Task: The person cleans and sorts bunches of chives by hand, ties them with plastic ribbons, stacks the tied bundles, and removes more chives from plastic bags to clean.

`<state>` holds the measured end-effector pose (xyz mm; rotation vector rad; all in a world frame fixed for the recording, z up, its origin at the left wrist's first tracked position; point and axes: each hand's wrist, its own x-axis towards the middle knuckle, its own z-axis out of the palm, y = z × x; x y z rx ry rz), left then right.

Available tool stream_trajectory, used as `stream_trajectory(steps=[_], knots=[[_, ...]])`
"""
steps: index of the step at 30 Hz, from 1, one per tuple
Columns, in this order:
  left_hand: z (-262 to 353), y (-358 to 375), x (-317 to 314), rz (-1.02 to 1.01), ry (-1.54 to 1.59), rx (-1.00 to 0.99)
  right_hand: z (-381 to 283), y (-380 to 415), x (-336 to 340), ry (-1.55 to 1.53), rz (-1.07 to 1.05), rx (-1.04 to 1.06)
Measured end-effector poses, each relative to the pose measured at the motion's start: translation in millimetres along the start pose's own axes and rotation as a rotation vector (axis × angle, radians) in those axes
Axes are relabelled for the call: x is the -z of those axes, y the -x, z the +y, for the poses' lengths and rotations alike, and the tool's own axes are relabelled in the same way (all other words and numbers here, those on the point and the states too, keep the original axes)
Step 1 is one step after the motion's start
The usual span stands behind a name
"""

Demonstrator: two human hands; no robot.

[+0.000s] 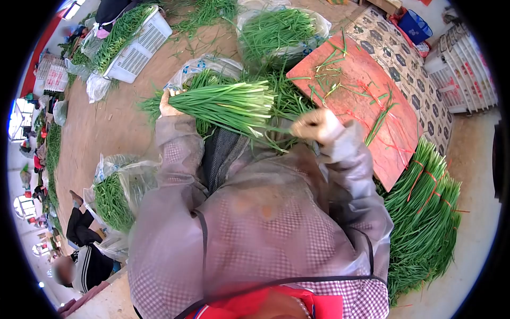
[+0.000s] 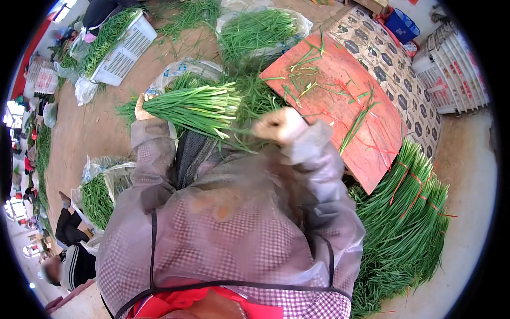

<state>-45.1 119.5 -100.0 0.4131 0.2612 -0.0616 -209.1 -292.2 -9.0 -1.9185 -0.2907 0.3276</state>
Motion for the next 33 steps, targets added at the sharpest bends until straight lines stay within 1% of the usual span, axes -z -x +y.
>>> stream_trajectory(steps=[1,3,4,6,7,8,9,10,11,12,14,15,16,19,21,23,24,25,26,27,28,30,31,32,33], knots=[[-1,0,0,0.041,0.012,-0.017,17,11,14,0.106,-0.12,-0.024],[-5,2,-8,0.075,0.021,-0.012,15,37,22,0.84,-0.085,-0.425],[-7,3,-12,0.109,0.028,-0.005,20,42,23,0.844,-0.082,-0.428],[-9,1,-18,0.137,0.023,0.006,15,43,23,0.902,0.048,-0.268],[-9,1,-19,0.172,0.009,0.015,14,29,19,0.588,0.087,-0.079],[-10,2,-20,0.173,0.005,0.02,-5,19,10,0.395,0.154,0.121],[-12,2,-21,0.156,-0.003,0.02,-29,8,-3,0.227,0.179,0.181],[-14,1,-24,0.137,-0.01,0.019,-36,-5,-17,0.177,0.197,0.272],[-15,4,-30,0.132,-0.013,0.024,-46,-16,-28,0.206,0.148,0.215],[-17,10,-38,0.146,0.014,0.047,-45,-31,-42,0.319,0.194,0.221],[-19,19,-42,0.161,0.042,0.066,-50,-48,-52,0.492,0.159,0.123],[-18,24,-40,0.086,0.022,0.092,-52,-54,-57,0.565,0.139,0.093],[-16,27,-37,0.015,0.002,0.116,-52,-58,-63,0.565,0.133,0.097],[-14,35,-39,0.019,-0.029,0.093,-37,-69,-81,0.572,0.163,0.12],[-10,35,-41,0.058,0.018,0.1,-31,-73,-87,0.493,0.165,0.276],[-10,38,-47,0.178,-0.054,0.027,-33,-74,-90,0.513,0.162,0.239],[-9,38,-45,0.177,-0.053,0.028,-36,-74,-91,0.533,0.162,0.202],[-9,38,-42,0.118,-0.048,0.023,-39,-75,-93,0.534,0.162,0.2],[-9,38,-41,0.058,-0.043,0.017,-40,-76,-95,0.564,0.186,0.155],[-8,37,-41,0.058,-0.043,0.018,-41,-77,-96,0.592,0.208,0.109],[-8,35,-42,0.091,-0.044,0.006,-35,-79,-97,0.592,0.208,0.108],[-8,36,-44,0.126,-0.046,-0.007,-24,-82,-99,0.367,0.254,0.232],[-7,37,-44,0.085,-0.063,-0.003,-18,-81,-98,0.366,0.252,0.231],[-7,38,-44,0.044,-0.081,0.002,-24,-76,-94,0.0,0.074,0.038],[-7,40,-46,0.045,-0.08,0.003,-34,-69,-88,-0.365,-0.105,-0.157]])
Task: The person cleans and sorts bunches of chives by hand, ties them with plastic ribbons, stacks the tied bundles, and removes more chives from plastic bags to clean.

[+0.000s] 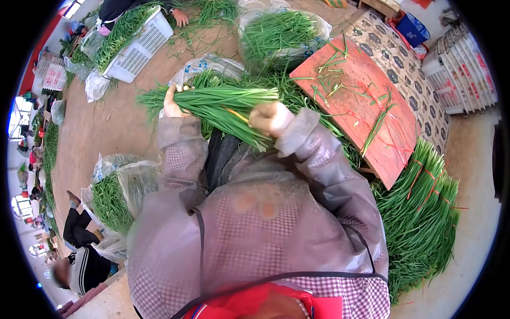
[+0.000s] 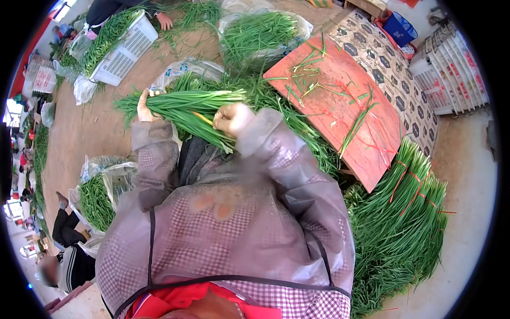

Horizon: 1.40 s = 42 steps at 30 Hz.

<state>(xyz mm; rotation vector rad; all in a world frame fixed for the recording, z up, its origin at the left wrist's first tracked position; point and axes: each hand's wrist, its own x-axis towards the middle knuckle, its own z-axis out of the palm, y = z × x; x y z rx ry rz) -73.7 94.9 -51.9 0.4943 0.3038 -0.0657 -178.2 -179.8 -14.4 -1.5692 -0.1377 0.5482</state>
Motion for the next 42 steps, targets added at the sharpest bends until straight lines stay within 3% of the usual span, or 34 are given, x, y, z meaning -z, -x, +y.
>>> stream_trajectory(steps=[1,3,4,6,9,10,12,16,19,23,29,33,34,35,36,38,39,41,42], knots=[[0,2,-2,0.024,0.007,0.005,-11,15,3,-0.197,-0.097,-0.043],[1,-1,2,0.049,0.015,0.006,-27,38,21,-0.021,-0.339,0.056],[3,-6,11,0.03,0.046,0.02,-31,51,24,-0.053,-0.489,0.024],[4,-7,14,0.013,0.075,0.037,-33,65,31,0.119,-0.559,-0.118],[2,-6,15,0.004,0.024,0.053,-32,63,46,0.127,-0.042,-0.087],[2,-7,16,0.016,0.017,0.049,-22,53,48,0.23,0.184,0.057],[2,-8,18,0.026,0.006,0.046,-28,41,47,0.541,0.388,0.159],[4,-12,23,0.069,0.022,0.025,6,10,39,0.288,0.326,0.086],[8,-9,26,0.081,0.021,0.029,2,8,29,-0.129,0.348,0.01],[10,-11,30,0.099,0.039,0.048,9,6,25,-0.27,0.314,0.042],[8,-9,28,0.129,0.075,0.026,8,33,39,-0.144,0.403,0.148],[7,-10,35,0.113,0.048,-0.008,43,77,84,-0.04,0.588,-0.003],[7,-5,30,0.143,0.064,-0.001,67,86,98,0.133,0.658,-0.014],[7,-3,27,0.172,0.079,0.006,109,94,122,0.5,0.705,0.021],[8,-8,34,0.172,0.08,0.006,118,107,132,0.915,0.78,-0.095],[11,-20,45,0.189,0.121,0.023,85,138,115,1.443,0.617,-0.235],[11,-20,46,0.187,0.118,0.027,94,131,117,1.441,0.622,-0.239],[10,-18,46,0.165,0.128,0.055,117,107,124,1.216,0.686,0.105],[9,-17,46,0.167,0.124,0.058,66,99,93,0.962,0.679,0.184]])
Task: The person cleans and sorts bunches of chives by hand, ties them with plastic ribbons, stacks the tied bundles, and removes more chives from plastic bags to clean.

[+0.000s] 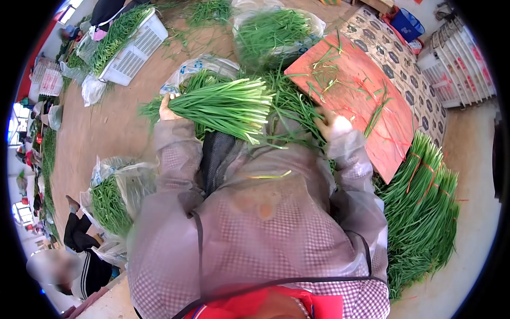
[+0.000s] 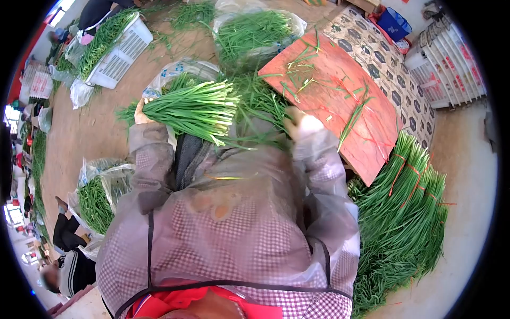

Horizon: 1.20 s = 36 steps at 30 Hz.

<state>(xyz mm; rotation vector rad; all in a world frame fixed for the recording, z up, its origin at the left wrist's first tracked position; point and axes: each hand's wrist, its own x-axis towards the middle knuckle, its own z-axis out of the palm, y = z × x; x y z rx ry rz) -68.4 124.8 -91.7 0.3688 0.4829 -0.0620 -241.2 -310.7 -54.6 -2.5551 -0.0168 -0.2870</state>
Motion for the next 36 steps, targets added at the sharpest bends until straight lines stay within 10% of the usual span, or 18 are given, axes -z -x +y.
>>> stream_trajectory(steps=[4,6,10,16,20,22,28,34,36], knots=[[-4,1,-4,-0.023,-0.046,-0.038,-92,-37,2,-0.244,-0.185,0.112],[-4,0,-5,-0.037,-0.039,-0.04,-95,-51,-31,-0.215,0.144,0.433],[-2,1,-4,0.012,-0.031,-0.058,-90,-53,-30,-0.215,0.094,0.596],[3,-12,13,-0.008,-0.009,-0.012,20,-24,-36,0.301,-0.268,-0.071],[-5,-5,6,-0.018,-0.065,-0.048,-25,-18,15,0.587,-0.501,-0.189],[-3,-6,7,-0.018,-0.033,-0.015,-13,-40,-21,-0.559,-0.338,-0.139],[-2,-8,6,-0.024,-0.033,-0.008,-84,-76,-47,-0.915,-0.278,-0.252],[0,-10,16,-0.061,-0.047,-0.022,-44,-62,-49,-0.447,-0.058,-0.124],[1,-11,19,-0.094,0.017,-0.01,8,-47,-39,0.177,0.014,0.405]])
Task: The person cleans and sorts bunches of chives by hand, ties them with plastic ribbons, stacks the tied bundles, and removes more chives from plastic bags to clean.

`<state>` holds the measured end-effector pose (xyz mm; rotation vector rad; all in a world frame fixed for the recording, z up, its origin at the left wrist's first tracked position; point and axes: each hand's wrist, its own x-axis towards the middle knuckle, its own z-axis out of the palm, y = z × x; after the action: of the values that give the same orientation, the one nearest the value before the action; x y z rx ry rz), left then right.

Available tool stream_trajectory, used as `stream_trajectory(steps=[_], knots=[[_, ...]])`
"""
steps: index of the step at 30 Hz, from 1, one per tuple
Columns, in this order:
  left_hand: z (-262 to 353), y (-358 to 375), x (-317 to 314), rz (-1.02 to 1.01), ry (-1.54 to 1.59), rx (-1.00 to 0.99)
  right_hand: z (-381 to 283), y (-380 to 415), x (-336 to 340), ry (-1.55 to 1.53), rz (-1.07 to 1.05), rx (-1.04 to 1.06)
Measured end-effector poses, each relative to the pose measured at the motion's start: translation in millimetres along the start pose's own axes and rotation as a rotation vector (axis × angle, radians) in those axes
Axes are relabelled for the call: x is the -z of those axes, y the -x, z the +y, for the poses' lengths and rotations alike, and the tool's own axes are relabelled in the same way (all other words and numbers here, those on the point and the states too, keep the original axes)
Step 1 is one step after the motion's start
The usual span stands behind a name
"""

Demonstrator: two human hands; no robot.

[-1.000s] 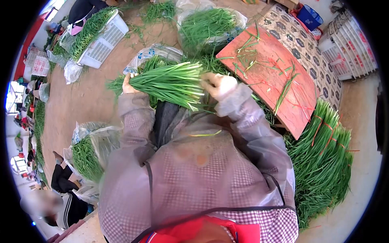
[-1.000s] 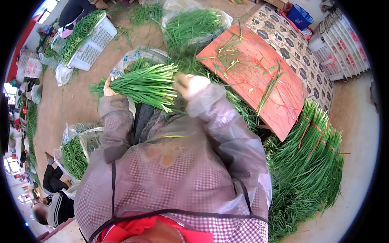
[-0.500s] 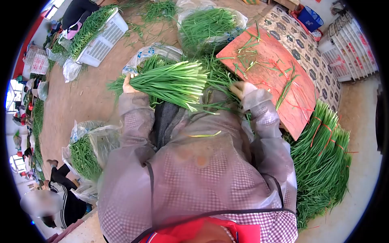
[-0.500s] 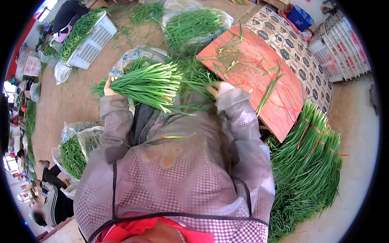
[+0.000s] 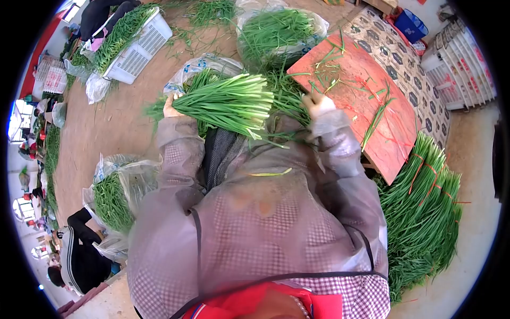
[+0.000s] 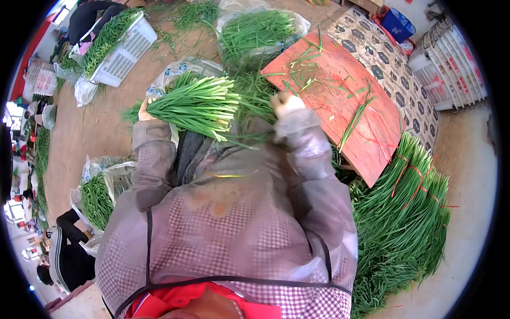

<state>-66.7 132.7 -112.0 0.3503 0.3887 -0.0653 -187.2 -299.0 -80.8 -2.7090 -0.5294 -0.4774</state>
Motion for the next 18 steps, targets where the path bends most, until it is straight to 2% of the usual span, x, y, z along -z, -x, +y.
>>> stream_trajectory(steps=[1,3,5,6,7,8,9,10,12,13,15,16,18], knots=[[0,2,-1,-0.002,0.004,-0.003,1,5,16,0.038,-0.286,-0.324],[-3,8,-7,0.112,-0.048,-0.046,1,15,33,0.076,-0.568,-0.655],[-1,-1,-1,0.091,-0.041,-0.045,6,27,31,-0.044,-0.598,-0.383],[-2,-3,0,0.076,-0.033,-0.05,-13,27,21,-0.267,-0.178,-0.211],[-2,-4,2,0.077,-0.034,-0.05,-28,23,13,-0.675,-0.281,-0.541],[-3,-4,1,0.088,-0.012,-0.008,-52,13,14,-0.967,-0.339,-0.555],[-3,-5,-2,0.095,0.008,0.032,-68,8,8,-0.941,-0.304,-0.443],[-5,-4,-7,0.091,0.006,0.029,-83,2,6,-1.025,-0.286,-0.482],[-9,4,-17,0.099,-0.027,0.01,-107,-11,27,-0.731,-0.255,-0.503],[-9,6,-20,0.099,-0.028,0.008,-109,-14,28,-0.734,-0.256,-0.502],[-12,14,-28,0.097,-0.029,0.009,-111,-16,28,-0.491,-0.268,-0.315],[-15,17,-33,0.096,-0.028,0.011,-112,-16,23,-0.489,-0.268,-0.316],[-21,27,-47,0.218,-0.082,-0.024,-119,-19,18,-0.397,-0.017,-0.08]])
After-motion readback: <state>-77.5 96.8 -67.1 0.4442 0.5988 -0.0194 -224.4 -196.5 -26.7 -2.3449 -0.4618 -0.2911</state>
